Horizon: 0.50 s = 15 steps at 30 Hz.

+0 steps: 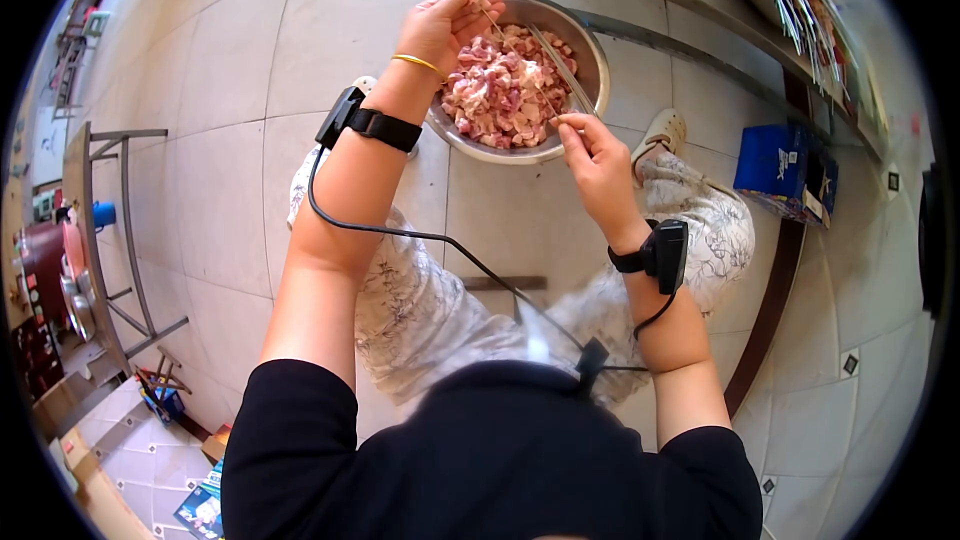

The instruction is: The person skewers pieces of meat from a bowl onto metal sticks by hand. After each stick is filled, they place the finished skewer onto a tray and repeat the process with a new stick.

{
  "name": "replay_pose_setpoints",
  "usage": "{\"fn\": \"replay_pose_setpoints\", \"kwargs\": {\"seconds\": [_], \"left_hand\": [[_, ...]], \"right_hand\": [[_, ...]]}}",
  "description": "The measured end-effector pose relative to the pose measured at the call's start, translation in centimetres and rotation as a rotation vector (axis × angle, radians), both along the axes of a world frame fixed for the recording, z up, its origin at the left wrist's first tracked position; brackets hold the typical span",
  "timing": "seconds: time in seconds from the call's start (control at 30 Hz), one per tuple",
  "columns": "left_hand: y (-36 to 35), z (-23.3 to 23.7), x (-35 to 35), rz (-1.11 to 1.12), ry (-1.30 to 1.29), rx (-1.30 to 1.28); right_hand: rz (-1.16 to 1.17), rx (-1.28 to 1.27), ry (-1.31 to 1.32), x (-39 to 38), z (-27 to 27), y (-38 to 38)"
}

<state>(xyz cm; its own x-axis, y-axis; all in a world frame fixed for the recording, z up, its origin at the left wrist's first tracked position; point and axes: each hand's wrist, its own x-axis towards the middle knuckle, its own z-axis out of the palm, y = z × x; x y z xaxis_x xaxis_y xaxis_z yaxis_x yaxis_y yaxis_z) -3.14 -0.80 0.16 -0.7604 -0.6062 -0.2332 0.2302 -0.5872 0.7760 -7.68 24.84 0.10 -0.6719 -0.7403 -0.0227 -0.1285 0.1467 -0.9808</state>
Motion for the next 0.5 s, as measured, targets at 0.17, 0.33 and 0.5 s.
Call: {"fn": "replay_pose_setpoints", "kwargs": {"seconds": [0.17,0.33,0.5], "left_hand": [[0.2,0.0,-0.3,-0.012,-0.009,0.016],[0.8,-0.5,-0.6,-0.079,0.012,-0.011],[4.6,-0.2,-0.6,-0.25,-0.1,-0.018]], "right_hand": [[-0.007,-0.041,-0.41,-0.2,1.1,0.1],[-0.041,0.026,0.326,-0.8,0.9,0.3],[-0.073,0.01,-0.116,-1.2,0.3,0.0]]}}
